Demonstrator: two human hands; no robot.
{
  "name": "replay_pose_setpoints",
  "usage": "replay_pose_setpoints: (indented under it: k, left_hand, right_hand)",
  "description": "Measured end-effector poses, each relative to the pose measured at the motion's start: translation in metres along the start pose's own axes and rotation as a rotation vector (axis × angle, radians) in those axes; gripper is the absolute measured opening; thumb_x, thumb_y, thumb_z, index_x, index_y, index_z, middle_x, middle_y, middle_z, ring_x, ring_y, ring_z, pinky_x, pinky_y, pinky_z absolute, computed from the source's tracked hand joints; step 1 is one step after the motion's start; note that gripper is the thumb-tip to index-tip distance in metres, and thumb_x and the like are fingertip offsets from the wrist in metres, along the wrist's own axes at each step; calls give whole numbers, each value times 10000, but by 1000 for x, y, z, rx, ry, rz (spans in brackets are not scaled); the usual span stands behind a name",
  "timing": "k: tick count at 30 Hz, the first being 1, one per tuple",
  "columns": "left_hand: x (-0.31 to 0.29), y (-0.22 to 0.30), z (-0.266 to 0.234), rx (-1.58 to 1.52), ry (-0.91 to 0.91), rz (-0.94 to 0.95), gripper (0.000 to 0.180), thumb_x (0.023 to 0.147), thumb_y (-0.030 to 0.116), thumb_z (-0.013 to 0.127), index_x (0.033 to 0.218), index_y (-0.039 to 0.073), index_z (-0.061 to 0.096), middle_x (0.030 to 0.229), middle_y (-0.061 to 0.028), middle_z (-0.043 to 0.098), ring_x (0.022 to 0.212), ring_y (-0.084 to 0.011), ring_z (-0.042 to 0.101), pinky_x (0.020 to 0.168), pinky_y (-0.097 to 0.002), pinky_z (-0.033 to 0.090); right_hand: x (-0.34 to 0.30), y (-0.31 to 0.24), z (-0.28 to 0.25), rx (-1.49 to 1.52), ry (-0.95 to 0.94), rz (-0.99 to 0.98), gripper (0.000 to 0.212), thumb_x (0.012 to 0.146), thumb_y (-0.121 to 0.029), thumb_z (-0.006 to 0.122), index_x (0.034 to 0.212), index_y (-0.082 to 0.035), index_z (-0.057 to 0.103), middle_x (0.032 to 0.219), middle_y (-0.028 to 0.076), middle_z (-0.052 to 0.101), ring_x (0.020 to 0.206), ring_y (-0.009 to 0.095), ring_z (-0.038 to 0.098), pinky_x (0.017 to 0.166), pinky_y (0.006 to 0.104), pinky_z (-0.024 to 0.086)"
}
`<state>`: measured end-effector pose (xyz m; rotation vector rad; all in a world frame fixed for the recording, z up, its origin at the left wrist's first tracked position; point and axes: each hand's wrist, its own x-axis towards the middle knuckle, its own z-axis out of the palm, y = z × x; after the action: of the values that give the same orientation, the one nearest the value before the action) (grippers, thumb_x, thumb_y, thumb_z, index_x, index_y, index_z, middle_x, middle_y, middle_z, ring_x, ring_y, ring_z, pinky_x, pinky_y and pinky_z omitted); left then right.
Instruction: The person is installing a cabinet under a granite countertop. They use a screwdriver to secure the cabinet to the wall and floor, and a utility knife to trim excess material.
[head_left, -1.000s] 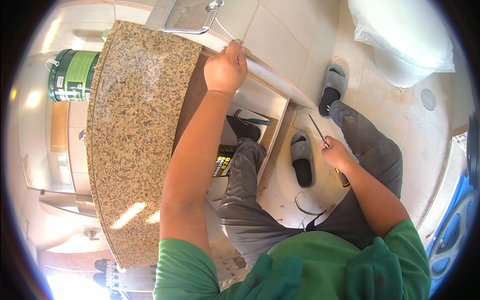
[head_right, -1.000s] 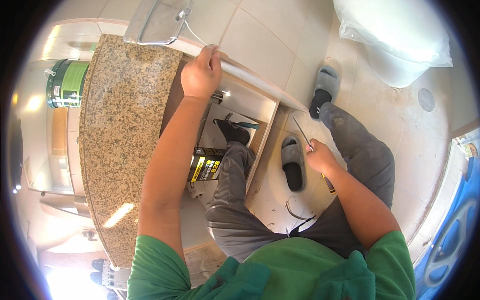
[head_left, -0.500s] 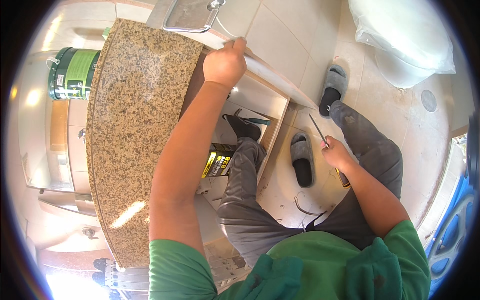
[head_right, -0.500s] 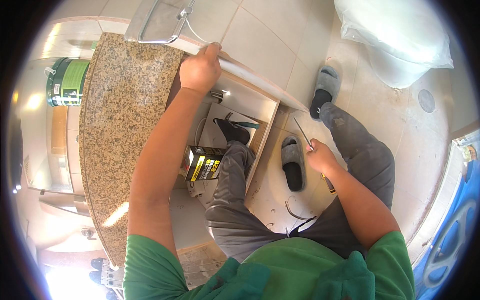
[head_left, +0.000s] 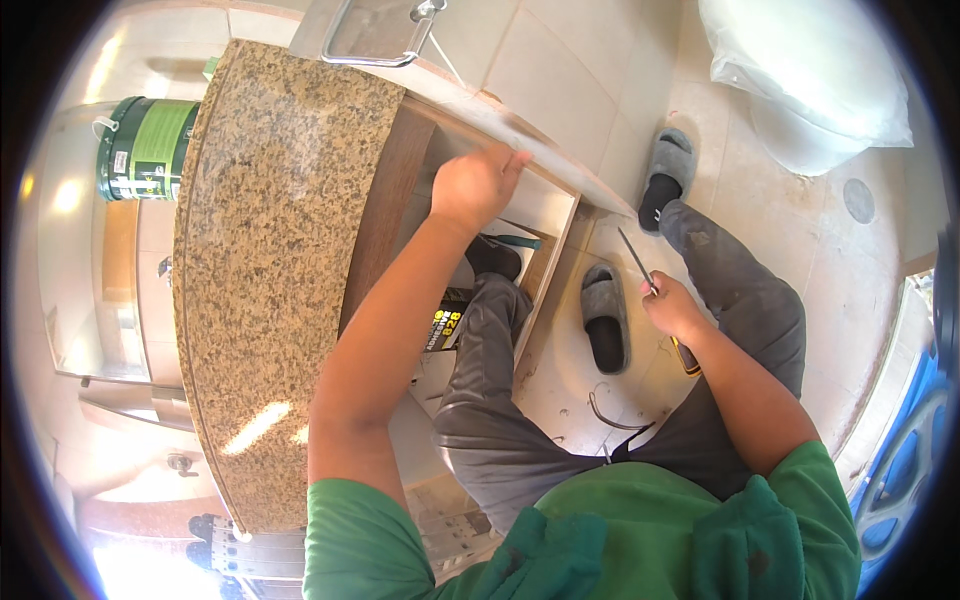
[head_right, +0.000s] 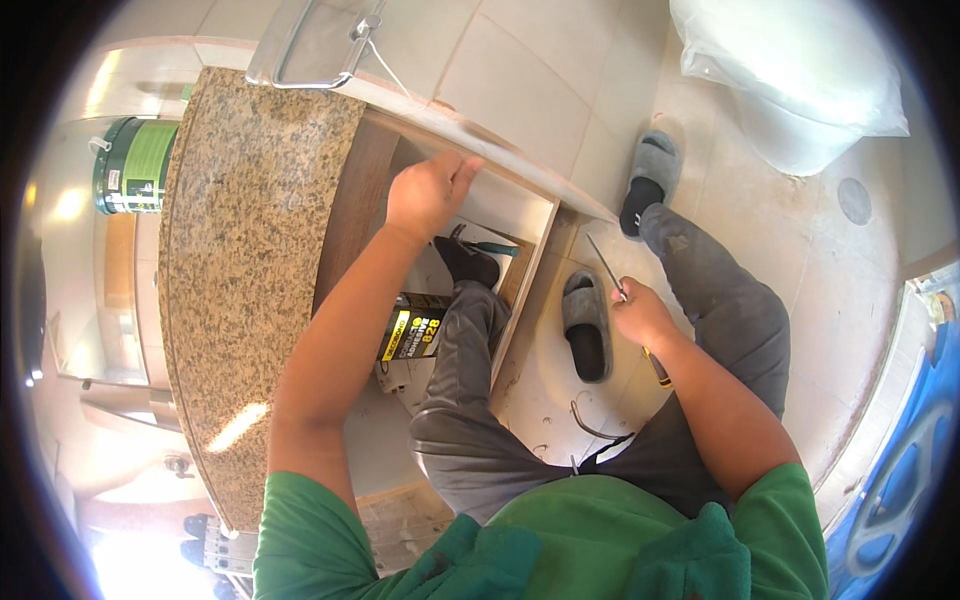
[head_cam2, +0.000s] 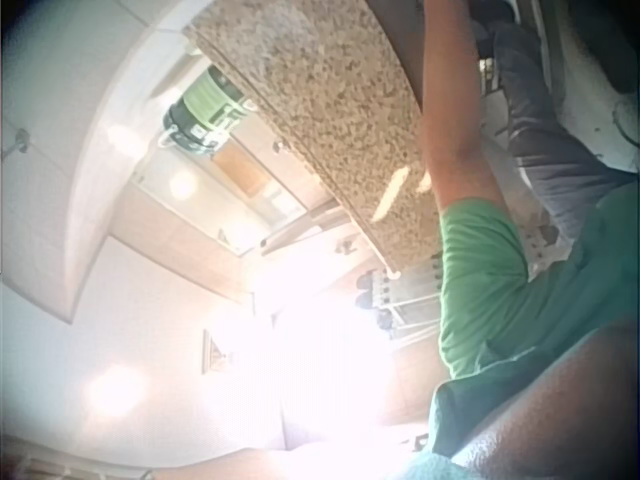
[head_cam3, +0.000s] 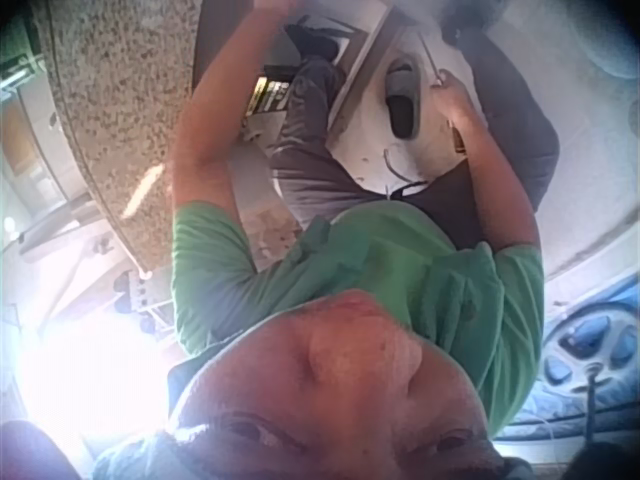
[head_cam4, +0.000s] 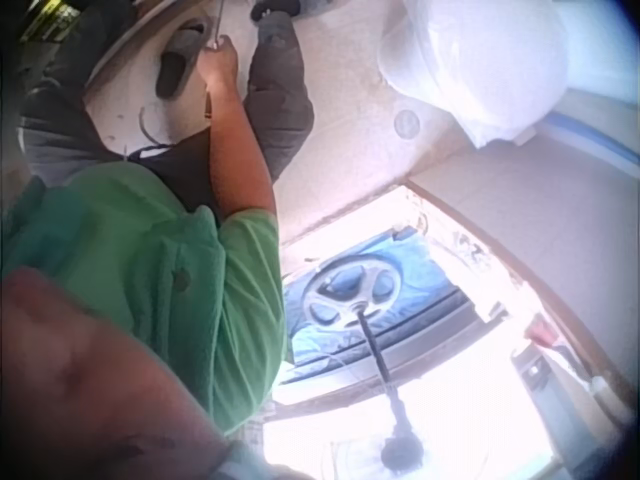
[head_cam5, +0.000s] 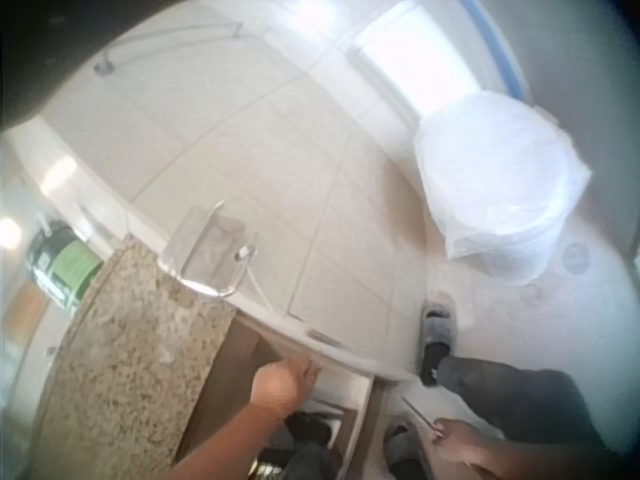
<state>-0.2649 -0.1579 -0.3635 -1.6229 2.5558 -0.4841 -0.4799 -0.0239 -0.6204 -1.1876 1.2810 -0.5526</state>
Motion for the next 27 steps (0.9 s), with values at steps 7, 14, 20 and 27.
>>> replay_pose_setpoints:
  k: [7, 14, 20, 27]
  left_hand:
    - [3, -4, -6, -164, 417, 3, 160, 928, 196, 659, 1052, 94, 656, 789, -142, 693, 691, -354, 671, 642, -434, 541]
    - [40, -20, -32, -129, 461, -20, 195, 926, 229, 647, 1102, 147, 671, 851, -114, 731, 752, -320, 707, 659, -409, 561]
    - [53, -17, -35, -107, 373, -164, 164, 937, 268, 609, 1061, 173, 662, 822, -85, 739, 750, -328, 709, 654, -450, 556]
    - [57, -12, -24, -57, 445, -167, 110, 939, 279, 605, 953, 172, 629, 737, -82, 713, 691, -331, 696, 605, -456, 540]
  right_hand:
    - [1, 3, 3, 3, 17, -28, 209, 890, -138, 535, 1057, -24, 589, 988, 252, 675, 953, 424, 654, 814, 442, 497]
    - [4, 3, 5, -13, 12, -5, 197, 887, -136, 536, 1038, -20, 588, 968, 268, 671, 931, 436, 653, 796, 456, 496]
    - [2, 1, 4, -27, 14, -18, 197, 881, -132, 540, 1035, -19, 589, 981, 268, 672, 939, 440, 652, 798, 454, 496]
    - [5, 8, 6, -29, 20, -14, 198, 888, -134, 534, 1039, -17, 585, 980, 266, 673, 945, 450, 644, 805, 461, 493]
